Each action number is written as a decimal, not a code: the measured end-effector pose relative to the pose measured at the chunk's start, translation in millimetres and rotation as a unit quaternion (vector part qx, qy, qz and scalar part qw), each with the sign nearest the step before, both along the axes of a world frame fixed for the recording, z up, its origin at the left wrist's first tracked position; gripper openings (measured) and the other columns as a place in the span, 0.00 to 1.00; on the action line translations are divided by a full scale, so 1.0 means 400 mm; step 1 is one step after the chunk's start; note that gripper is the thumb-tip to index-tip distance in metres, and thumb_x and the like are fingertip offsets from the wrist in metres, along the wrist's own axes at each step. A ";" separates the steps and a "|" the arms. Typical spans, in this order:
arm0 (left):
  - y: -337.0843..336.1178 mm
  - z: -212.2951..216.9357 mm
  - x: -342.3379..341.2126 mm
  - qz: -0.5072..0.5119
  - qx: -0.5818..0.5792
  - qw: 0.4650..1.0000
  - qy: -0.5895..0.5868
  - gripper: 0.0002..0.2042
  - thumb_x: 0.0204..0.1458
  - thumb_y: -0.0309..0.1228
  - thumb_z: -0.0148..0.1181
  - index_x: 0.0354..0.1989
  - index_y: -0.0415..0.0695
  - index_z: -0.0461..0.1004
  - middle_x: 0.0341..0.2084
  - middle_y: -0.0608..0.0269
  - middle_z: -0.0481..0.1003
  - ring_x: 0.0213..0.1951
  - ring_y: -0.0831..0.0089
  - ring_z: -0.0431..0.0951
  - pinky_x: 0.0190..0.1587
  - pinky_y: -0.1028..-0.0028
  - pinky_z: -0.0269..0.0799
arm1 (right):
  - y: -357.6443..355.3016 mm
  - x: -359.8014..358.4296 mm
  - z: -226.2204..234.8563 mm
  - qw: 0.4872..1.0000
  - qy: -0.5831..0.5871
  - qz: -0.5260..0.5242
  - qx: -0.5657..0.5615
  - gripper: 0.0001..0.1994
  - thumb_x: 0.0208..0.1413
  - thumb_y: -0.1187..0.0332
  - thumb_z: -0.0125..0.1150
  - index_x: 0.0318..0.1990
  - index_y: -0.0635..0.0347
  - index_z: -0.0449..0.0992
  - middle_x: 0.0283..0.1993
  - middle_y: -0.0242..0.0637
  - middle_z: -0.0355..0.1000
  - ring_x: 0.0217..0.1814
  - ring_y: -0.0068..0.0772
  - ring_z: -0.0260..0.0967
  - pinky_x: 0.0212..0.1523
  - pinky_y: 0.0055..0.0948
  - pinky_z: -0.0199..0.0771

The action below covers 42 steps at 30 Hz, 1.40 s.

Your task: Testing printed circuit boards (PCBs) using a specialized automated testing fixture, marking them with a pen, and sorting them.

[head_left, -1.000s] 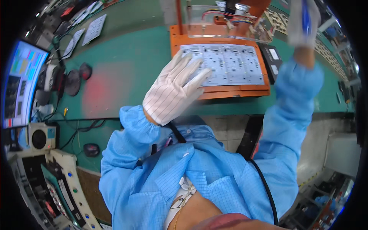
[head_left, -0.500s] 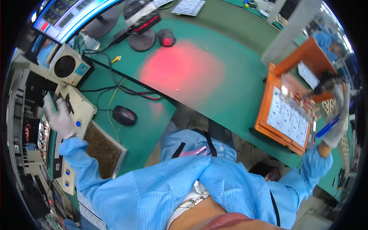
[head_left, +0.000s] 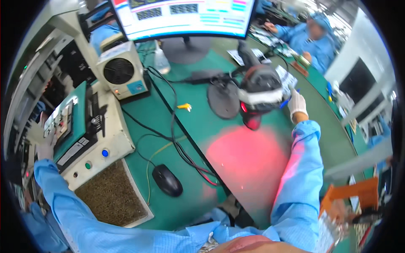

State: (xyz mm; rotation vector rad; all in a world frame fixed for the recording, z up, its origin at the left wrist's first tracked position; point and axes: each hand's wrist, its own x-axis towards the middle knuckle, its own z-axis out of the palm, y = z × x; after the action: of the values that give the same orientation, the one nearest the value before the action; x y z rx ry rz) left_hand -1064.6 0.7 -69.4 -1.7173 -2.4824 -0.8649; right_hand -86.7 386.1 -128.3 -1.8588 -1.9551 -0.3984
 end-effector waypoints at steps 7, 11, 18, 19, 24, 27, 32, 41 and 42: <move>0.028 0.125 0.286 0.181 -0.227 0.863 0.412 0.16 0.60 0.33 0.38 0.55 0.52 0.64 0.37 0.42 0.73 0.35 0.49 0.75 0.36 0.57 0.72 | 0.118 -0.033 -0.055 0.996 -0.024 -0.062 -0.054 0.14 0.57 0.66 0.43 0.50 0.53 0.68 0.36 0.52 0.74 0.39 0.53 0.73 0.38 0.47 0.72; 0.053 0.163 0.264 0.167 -0.115 0.904 0.377 0.18 0.58 0.32 0.40 0.58 0.51 0.61 0.36 0.39 0.72 0.37 0.45 0.74 0.38 0.53 0.69 | 0.066 0.080 -0.055 0.868 0.408 -0.124 0.254 0.13 0.57 0.63 0.47 0.39 0.58 0.76 0.32 0.45 0.75 0.32 0.41 0.70 0.35 0.38 0.67; -0.066 0.261 0.376 0.185 -0.099 0.858 0.469 0.25 0.52 0.24 0.42 0.61 0.55 0.58 0.33 0.50 0.74 0.31 0.53 0.76 0.34 0.58 0.71 | -0.191 0.105 0.110 0.577 0.631 -0.023 0.518 0.14 0.56 0.60 0.56 0.41 0.64 0.74 0.35 0.35 0.72 0.33 0.27 0.63 0.34 0.31 0.63; -0.094 0.254 0.448 0.192 -0.133 0.832 0.503 0.25 0.50 0.23 0.44 0.60 0.54 0.60 0.36 0.52 0.74 0.28 0.56 0.76 0.34 0.59 0.72 | -0.273 0.057 0.159 0.590 0.613 -0.023 0.525 0.17 0.55 0.57 0.57 0.40 0.64 0.73 0.34 0.35 0.72 0.31 0.28 0.62 0.32 0.30 0.61; -0.222 0.135 0.852 0.075 0.011 0.791 0.607 0.25 0.45 0.23 0.48 0.56 0.50 0.65 0.37 0.62 0.75 0.26 0.69 0.76 0.28 0.70 0.73 | -0.528 -0.191 0.295 0.555 0.591 0.203 0.549 0.21 0.52 0.57 0.57 0.47 0.63 0.67 0.43 0.43 0.68 0.38 0.37 0.70 0.35 0.35 0.72; -0.305 -0.035 0.977 0.091 -0.132 0.837 0.523 0.21 0.48 0.29 0.49 0.54 0.46 0.66 0.44 0.60 0.74 0.36 0.67 0.77 0.36 0.68 0.74 | -0.607 -0.383 0.300 0.469 0.697 0.272 0.469 0.16 0.51 0.59 0.58 0.38 0.64 0.73 0.37 0.44 0.71 0.34 0.35 0.71 0.33 0.32 0.72; -0.331 -0.027 1.034 -0.102 -0.258 0.951 0.137 0.23 0.54 0.39 0.49 0.56 0.42 0.61 0.47 0.57 0.72 0.38 0.60 0.78 0.42 0.65 0.74 | -0.789 -0.731 0.254 0.486 0.820 0.300 -0.033 0.14 0.58 0.64 0.50 0.49 0.61 0.69 0.44 0.37 0.70 0.40 0.23 0.71 0.33 0.19 0.72; -0.273 0.036 0.898 -0.088 0.441 0.657 -0.605 0.19 0.57 0.31 0.50 0.54 0.37 0.59 0.45 0.58 0.71 0.42 0.66 0.75 0.43 0.63 0.77 | -0.873 -1.027 0.122 0.548 0.537 0.400 -0.501 0.19 0.60 0.66 0.49 0.54 0.69 0.63 0.49 0.47 0.69 0.50 0.34 0.69 0.47 0.31 0.72; -0.257 0.023 0.815 -0.099 0.458 0.667 -0.580 0.20 0.56 0.29 0.51 0.56 0.39 0.59 0.44 0.59 0.72 0.41 0.71 0.75 0.43 0.65 0.76 | -0.875 -1.039 0.125 0.508 0.559 0.449 -0.478 0.23 0.60 0.63 0.49 0.57 0.72 0.59 0.49 0.50 0.68 0.50 0.38 0.70 0.49 0.32 0.71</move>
State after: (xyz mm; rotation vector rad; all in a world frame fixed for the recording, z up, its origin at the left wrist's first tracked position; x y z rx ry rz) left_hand -738.7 -102.0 -60.1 -1.0527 -1.2906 -3.2085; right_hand -502.4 36.2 -78.5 -0.5517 -1.6653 1.9892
